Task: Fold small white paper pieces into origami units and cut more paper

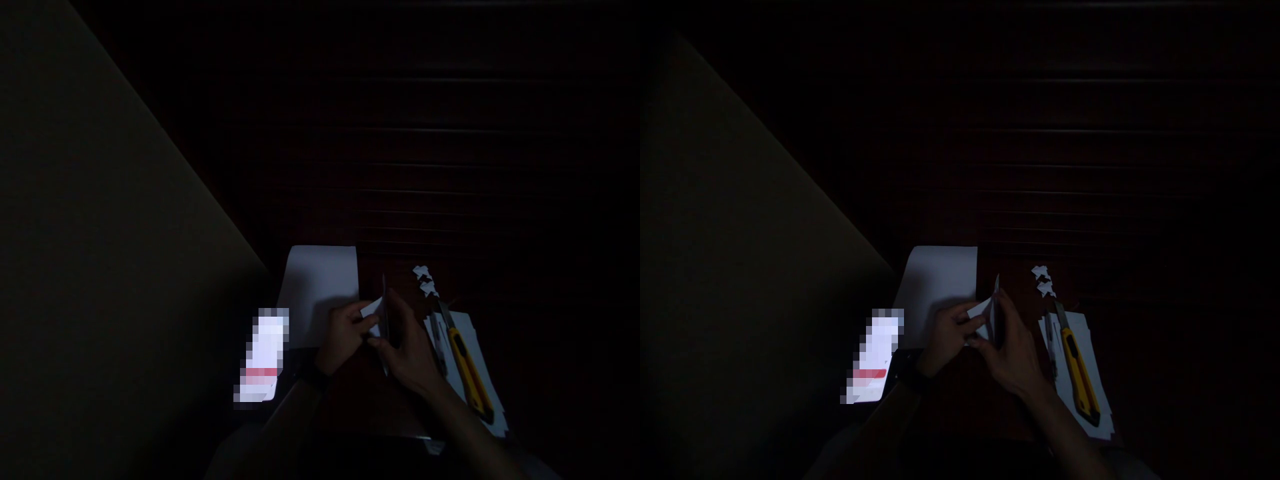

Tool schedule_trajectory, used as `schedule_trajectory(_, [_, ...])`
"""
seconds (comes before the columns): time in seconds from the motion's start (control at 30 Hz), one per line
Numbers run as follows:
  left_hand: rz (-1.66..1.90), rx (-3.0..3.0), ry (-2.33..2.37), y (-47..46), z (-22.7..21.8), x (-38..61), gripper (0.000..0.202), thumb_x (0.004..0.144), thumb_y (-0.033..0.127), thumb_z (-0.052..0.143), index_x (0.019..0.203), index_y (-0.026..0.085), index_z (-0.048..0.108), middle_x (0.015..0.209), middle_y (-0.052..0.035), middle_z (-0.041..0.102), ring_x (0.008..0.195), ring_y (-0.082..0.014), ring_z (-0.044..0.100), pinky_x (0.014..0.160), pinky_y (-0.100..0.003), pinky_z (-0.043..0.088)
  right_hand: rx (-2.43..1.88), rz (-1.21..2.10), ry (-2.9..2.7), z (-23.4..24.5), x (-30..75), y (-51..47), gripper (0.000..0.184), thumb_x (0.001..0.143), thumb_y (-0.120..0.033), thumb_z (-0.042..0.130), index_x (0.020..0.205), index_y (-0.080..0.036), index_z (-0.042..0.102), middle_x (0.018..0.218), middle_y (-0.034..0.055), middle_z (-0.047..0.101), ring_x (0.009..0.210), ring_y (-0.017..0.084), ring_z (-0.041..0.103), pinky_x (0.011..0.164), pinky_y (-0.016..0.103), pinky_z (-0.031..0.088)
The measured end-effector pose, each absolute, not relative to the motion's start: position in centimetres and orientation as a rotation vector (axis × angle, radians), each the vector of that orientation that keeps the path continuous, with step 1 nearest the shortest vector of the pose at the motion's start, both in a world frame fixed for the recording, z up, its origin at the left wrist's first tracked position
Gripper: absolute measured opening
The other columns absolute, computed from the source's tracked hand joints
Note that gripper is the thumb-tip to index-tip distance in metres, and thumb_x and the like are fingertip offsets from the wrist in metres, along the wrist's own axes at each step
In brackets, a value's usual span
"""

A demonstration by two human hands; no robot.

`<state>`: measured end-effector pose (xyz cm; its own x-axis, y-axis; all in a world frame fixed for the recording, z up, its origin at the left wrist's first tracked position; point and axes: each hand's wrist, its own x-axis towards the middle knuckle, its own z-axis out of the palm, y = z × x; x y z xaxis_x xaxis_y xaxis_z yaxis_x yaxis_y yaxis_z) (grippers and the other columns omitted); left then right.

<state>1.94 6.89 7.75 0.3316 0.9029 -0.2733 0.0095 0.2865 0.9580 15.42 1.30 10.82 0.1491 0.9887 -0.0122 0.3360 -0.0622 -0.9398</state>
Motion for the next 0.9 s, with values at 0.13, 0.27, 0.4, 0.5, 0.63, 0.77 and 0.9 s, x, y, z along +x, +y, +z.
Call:
schedule_trajectory(0.13, [0.76,1.182,1.126,6.5,7.5,2.2,0.034,0.073,0.035,0.066,0.101,0.017,0.069,0.078,-0.006,0.071,0.067,-0.0209,0.064,0.054,-0.026,0.049,-1.682,0.78,-1.304,10.0,15.5,1.6,0.057,0.082,-0.039,0.056,0.134,-0.024,0.035,0.135,0.0089,0.045,0.122,0.026,0.043,0.1,0.044,0.036])
schedule_trajectory(0.27, [0.788,1.185,1.168,7.5,8.1,1.0,0.035,0.074,0.04,0.064,0.099,0.016,0.069,0.078,-0.006,0.071,0.068,-0.0214,0.064,0.055,-0.027,0.05,-1.785,0.638,-1.19,9.8,17.7,2.4,0.046,0.081,-0.038,0.057,0.125,-0.024,0.048,0.123,0.0086,0.056,0.113,0.026,0.051,0.096,0.044,0.038])
schedule_trajectory(0.4, [0.853,1.158,1.186,9.0,9.0,-0.8,0.034,0.076,0.039,0.062,0.102,0.018,0.068,0.084,-0.0048,0.071,0.075,-0.0231,0.065,0.06,-0.028,0.052,-1.775,0.712,-1.097,10.5,20.0,3.1,0.045,0.077,-0.037,0.062,0.121,-0.027,0.055,0.123,0.006,0.057,0.112,0.028,0.052,0.094,0.045,0.04])
schedule_trajectory(0.5, [0.846,1.131,1.204,9.7,9.5,-1.8,0.046,0.076,0.037,0.062,0.119,0.022,0.059,0.077,-0.0028,0.071,0.07,-0.0222,0.066,0.057,-0.028,0.052,-1.732,0.919,-1.032,10.9,21.3,3.2,0.039,0.075,-0.038,0.064,0.111,-0.026,0.063,0.111,0.0055,0.065,0.102,0.029,0.058,0.088,0.045,0.044])
schedule_trajectory(0.63, [0.813,1.101,1.153,9.9,9.9,-2.2,0.047,0.078,0.037,0.06,0.122,0.022,0.056,0.078,-0.003,0.07,0.065,-0.0205,0.066,0.054,-0.029,0.052,-1.68,1.103,-0.993,10.9,22.8,3.1,0.026,0.073,-0.039,0.065,0.095,-0.026,0.072,0.095,0.0052,0.071,0.089,0.029,0.063,0.076,0.043,0.049])
schedule_trajectory(0.77, [0.744,1.028,1.063,9.9,10.1,-2.4,0.033,0.079,0.035,0.057,0.105,0.016,0.065,0.07,-0.0041,0.068,0.055,-0.0189,0.065,0.054,-0.03,0.052,-1.632,1.231,-1.01,11.0,24.2,2.9,0.027,0.073,-0.039,0.066,0.093,-0.023,0.072,0.094,0.0064,0.071,0.085,0.026,0.063,0.071,0.04,0.048])
schedule_trajectory(0.9, [0.696,0.994,0.952,10.1,10.0,-3.0,0.024,0.08,0.03,0.053,0.09,0.013,0.068,0.061,-0.0043,0.065,0.055,-0.0194,0.065,0.057,-0.032,0.052,-1.61,1.356,-0.966,11.0,25.2,2.9,0.028,0.074,-0.039,0.066,0.095,-0.02,0.072,0.085,0.0066,0.071,0.077,0.023,0.062,0.066,0.036,0.047])
